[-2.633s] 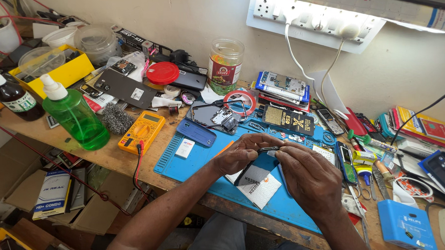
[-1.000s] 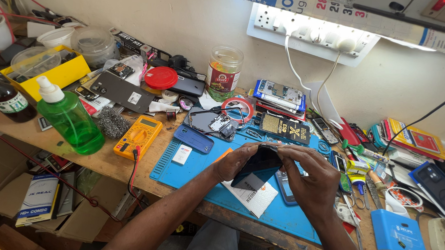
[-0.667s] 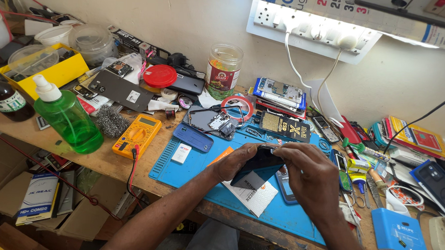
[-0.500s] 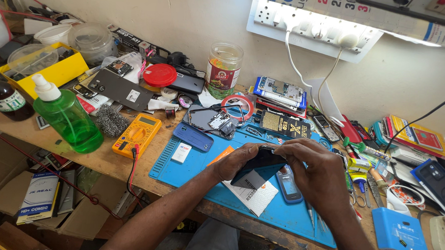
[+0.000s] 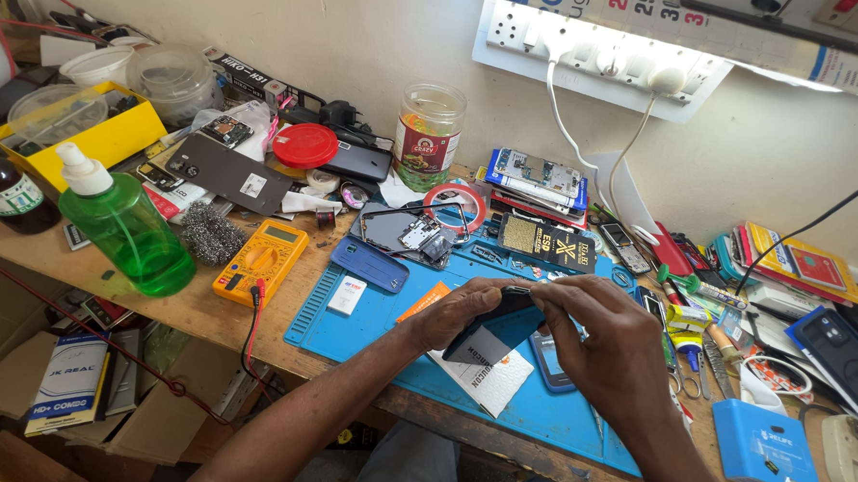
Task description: The person works on a disassembled smartphone, repeatedly peeling and pressing a flexible ribbon cable along the device edge. They rotate the phone to access different sides and use a small tool to adjust the cable. The phone remains open with internal components visible throughout.
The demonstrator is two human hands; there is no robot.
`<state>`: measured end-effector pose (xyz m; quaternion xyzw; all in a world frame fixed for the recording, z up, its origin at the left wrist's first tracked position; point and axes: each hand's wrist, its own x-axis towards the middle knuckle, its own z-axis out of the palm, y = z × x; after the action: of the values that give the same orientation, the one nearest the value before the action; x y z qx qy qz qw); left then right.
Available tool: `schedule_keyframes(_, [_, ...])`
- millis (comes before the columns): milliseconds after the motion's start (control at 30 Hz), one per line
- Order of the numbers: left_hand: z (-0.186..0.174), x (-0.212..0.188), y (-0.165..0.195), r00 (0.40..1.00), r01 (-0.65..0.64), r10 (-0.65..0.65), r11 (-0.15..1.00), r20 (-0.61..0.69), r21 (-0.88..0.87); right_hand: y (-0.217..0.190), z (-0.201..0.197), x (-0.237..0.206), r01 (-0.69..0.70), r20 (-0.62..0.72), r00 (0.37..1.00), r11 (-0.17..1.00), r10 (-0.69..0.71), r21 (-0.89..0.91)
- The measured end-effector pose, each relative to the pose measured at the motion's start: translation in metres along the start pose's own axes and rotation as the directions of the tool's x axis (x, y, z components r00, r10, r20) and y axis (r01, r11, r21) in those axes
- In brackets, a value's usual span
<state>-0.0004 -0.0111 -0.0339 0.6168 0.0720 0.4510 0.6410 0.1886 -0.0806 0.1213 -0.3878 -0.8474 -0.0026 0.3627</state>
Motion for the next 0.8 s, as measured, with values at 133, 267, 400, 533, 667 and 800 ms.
schedule_keyframes(133, [0.004, 0.001, 0.005, 0.999, -0.014, 0.015, 1.0, 0.04, -0.026, -0.001, 0.0, 0.0, 0.042, 0.036, 0.999, 0.99, -0.037, -0.137])
schedule_keyframes(267, [0.007, 0.0, 0.012, 0.999, -0.002, 0.003, 1.0, 0.05, -0.02, 0.003, -0.006, 0.009, 0.052, 0.117, 0.992, 0.993, -0.04, -0.102])
schedule_keyframes(400, [0.007, 0.0, 0.014, 0.998, 0.011, -0.009, 0.999, 0.063, -0.038, 0.009, -0.013, 0.017, 0.069, 0.21, 0.976, 0.997, -0.063, -0.022])
schedule_keyframes(533, [0.006, 0.001, 0.01, 0.997, 0.01, -0.003, 0.996, 0.077, -0.087, 0.012, -0.013, 0.017, 0.057, 0.224, 0.973, 0.998, -0.058, 0.012])
schedule_keyframes(667, [0.006, 0.001, 0.007, 0.998, 0.006, -0.001, 0.997, 0.067, -0.079, 0.015, -0.011, 0.012, 0.052, 0.185, 0.981, 0.998, -0.055, 0.021])
schedule_keyframes(800, [0.005, 0.001, 0.006, 0.998, -0.007, 0.012, 0.998, 0.069, -0.067, 0.011, -0.004, -0.002, -0.082, 0.028, 0.996, 0.991, 0.08, 0.108])
